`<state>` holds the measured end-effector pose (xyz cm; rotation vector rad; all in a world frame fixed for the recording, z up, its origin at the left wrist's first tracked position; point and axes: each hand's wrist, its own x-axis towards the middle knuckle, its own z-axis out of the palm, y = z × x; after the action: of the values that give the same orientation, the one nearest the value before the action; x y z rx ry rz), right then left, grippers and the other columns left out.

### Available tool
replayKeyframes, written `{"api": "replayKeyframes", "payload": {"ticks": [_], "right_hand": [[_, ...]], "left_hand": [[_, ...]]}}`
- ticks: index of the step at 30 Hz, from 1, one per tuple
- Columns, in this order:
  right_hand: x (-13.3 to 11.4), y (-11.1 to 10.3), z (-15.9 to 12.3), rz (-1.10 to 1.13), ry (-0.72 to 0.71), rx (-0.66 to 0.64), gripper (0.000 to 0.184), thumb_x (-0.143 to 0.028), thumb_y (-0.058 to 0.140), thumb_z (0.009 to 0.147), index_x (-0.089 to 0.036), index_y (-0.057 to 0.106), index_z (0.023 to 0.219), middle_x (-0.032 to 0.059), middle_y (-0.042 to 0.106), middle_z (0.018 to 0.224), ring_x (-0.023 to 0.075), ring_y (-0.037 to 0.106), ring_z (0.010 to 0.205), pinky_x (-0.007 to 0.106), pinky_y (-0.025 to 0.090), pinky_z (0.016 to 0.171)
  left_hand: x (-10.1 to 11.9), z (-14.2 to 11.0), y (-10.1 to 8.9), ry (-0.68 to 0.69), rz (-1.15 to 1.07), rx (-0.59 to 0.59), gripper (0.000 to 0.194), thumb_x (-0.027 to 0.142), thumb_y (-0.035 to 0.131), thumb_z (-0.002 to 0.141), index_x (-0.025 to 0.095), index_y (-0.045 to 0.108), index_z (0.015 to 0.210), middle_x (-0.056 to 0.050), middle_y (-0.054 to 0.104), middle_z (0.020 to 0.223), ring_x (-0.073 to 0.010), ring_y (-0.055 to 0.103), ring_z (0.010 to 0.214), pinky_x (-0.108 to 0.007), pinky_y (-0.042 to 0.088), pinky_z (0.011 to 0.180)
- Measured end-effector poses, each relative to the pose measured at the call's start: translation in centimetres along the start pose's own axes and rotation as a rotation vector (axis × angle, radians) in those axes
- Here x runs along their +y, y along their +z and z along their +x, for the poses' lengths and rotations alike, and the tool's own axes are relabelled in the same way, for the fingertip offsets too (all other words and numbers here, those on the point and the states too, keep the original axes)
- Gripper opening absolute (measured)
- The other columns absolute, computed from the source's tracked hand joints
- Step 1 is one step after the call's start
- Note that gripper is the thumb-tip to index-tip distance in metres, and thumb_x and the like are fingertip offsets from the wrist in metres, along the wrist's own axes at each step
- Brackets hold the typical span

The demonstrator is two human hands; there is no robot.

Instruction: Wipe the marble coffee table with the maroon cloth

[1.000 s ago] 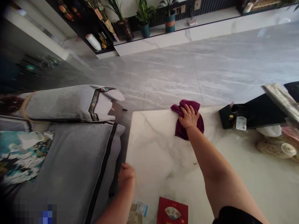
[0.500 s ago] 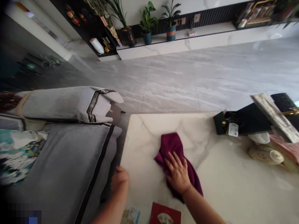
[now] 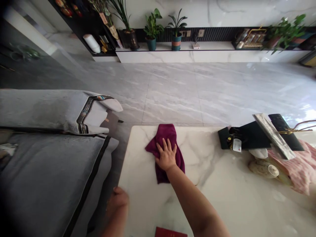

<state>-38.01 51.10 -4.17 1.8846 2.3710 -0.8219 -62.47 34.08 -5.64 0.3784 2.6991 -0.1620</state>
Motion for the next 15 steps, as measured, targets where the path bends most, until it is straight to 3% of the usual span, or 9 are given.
{"api": "replayKeyframes", "payload": {"ticks": [4, 7, 11, 15], "right_hand": [[-2.3, -1.9, 6.5, 0.006, -0.035, 0.01, 0.08, -0.051, 0.07, 0.107, -0.036, 0.046, 0.182, 0.0065, 0.015, 0.2, 0.0388, 0.009, 0.185, 0.076, 0.01, 0.145], [-4.0, -2.1, 9.2, 0.038, -0.047, 0.009, 0.078, -0.048, 0.068, 0.109, -0.035, 0.045, 0.182, 0.0065, 0.013, 0.2, 0.0375, 0.007, 0.186, 0.075, 0.007, 0.146], [-6.3, -1.3, 9.8, 0.098, -0.067, 0.001, 0.077, -0.047, 0.064, 0.111, -0.031, 0.043, 0.183, 0.0073, 0.011, 0.2, 0.036, 0.006, 0.186, 0.074, 0.007, 0.147], [-8.0, 0.4, 7.3, 0.133, -0.128, -0.024, 0.079, -0.048, 0.063, 0.111, -0.028, 0.041, 0.184, 0.0086, 0.009, 0.199, 0.0361, 0.006, 0.186, 0.074, 0.009, 0.147]], "left_hand": [[-0.3, 0.2, 0.1, -0.017, -0.012, -0.021, 0.082, 0.05, 0.016, 0.111, 0.008, 0.087, 0.114, -0.034, 0.085, 0.119, -0.0511, 0.083, 0.121, -0.066, 0.069, 0.105], [-0.4, 0.3, 0.1, -0.014, -0.015, -0.026, 0.082, 0.051, 0.015, 0.111, 0.011, 0.087, 0.115, -0.032, 0.085, 0.121, -0.0502, 0.084, 0.12, -0.066, 0.069, 0.104], [-0.3, 0.1, 0.0, -0.019, -0.006, -0.026, 0.083, 0.05, 0.015, 0.111, 0.008, 0.086, 0.117, -0.034, 0.084, 0.121, -0.0494, 0.084, 0.12, -0.063, 0.07, 0.103], [-0.1, -0.2, -0.2, -0.026, 0.011, -0.036, 0.085, 0.051, 0.012, 0.111, 0.01, 0.086, 0.115, -0.034, 0.084, 0.127, -0.0493, 0.082, 0.128, -0.063, 0.068, 0.108]]}}
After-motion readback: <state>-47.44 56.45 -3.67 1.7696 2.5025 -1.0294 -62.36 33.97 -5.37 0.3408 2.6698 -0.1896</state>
